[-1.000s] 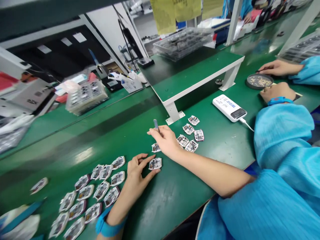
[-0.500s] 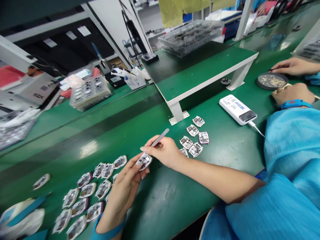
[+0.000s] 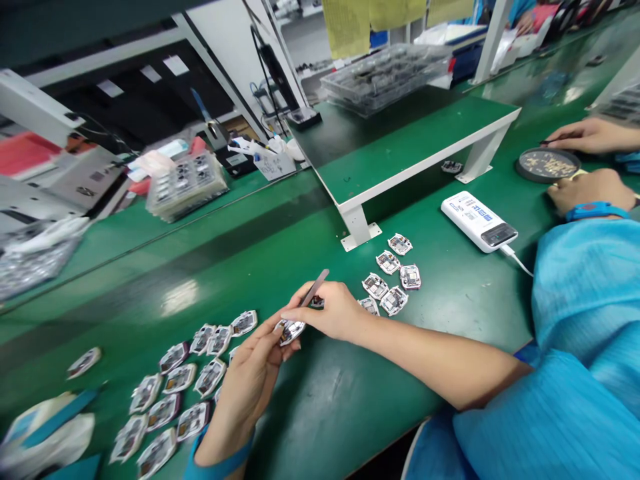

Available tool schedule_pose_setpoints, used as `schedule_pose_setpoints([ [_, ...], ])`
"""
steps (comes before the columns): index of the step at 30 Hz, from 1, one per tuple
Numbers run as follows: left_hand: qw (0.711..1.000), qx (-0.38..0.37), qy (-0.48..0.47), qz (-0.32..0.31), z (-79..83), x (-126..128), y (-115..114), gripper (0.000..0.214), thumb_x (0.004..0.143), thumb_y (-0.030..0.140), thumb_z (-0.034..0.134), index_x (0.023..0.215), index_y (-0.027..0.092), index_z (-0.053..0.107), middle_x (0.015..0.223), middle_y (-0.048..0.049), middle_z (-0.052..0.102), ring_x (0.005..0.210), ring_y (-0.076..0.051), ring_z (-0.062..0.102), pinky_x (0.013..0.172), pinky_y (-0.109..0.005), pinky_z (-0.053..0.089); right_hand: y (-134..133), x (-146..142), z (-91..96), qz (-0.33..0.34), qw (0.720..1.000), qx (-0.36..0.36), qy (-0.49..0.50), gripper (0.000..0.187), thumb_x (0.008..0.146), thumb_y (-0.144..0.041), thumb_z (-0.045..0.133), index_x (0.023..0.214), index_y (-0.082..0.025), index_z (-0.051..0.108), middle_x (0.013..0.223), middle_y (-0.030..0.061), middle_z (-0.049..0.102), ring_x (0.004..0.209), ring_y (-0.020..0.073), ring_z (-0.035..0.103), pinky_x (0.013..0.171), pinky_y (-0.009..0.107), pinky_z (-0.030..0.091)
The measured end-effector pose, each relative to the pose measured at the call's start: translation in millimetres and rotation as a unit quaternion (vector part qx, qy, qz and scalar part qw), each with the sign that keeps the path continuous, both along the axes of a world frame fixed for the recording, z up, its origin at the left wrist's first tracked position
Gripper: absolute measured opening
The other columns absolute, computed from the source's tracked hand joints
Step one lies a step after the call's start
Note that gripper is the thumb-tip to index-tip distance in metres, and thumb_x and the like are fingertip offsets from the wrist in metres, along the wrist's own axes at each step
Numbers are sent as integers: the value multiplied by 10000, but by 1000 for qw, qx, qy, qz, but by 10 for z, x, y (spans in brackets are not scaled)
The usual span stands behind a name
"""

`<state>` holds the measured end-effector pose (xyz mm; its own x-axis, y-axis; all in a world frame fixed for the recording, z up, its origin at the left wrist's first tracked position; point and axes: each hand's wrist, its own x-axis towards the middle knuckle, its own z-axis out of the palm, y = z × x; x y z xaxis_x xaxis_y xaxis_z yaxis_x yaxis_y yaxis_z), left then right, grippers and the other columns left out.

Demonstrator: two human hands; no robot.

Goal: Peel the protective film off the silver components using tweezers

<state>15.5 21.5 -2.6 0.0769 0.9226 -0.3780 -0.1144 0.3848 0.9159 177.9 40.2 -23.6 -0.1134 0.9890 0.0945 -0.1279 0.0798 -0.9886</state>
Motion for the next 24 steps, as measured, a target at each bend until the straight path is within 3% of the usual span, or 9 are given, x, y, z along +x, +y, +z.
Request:
schedule_pose_setpoints([
  [8, 999, -14, -42, -2, 22, 20, 15, 352, 677, 309, 794, 988, 144, 795, 858, -55, 751, 607, -131, 582, 556, -239, 472, 70, 18, 18, 55, 991, -88, 87, 430, 594, -527, 849, 706, -157, 660, 646, -17, 649, 615, 135, 604, 627, 266, 491],
  [12, 999, 2, -43, 10, -4, 14, 21, 338, 695, 369, 804, 960, 159, 795, 841, -49, 749, 608, -137, 592, 548, -242, 481, 61, 14, 32, 31, 992, -84, 89, 412, 613, -520, 842, 717, -161, 668, 649, -17, 646, 608, 132, 598, 620, 263, 486],
  [24, 999, 49, 20, -5, -82, -9, -21, 362, 739, 331, 790, 1066, 182, 751, 875, -38, 745, 687, -154, 630, 609, -253, 474, 42, 7, 41, -9, 994, -84, 69, 334, 660, -458, 815, 706, -168, 657, 653, -14, 638, 597, 131, 577, 602, 262, 472],
])
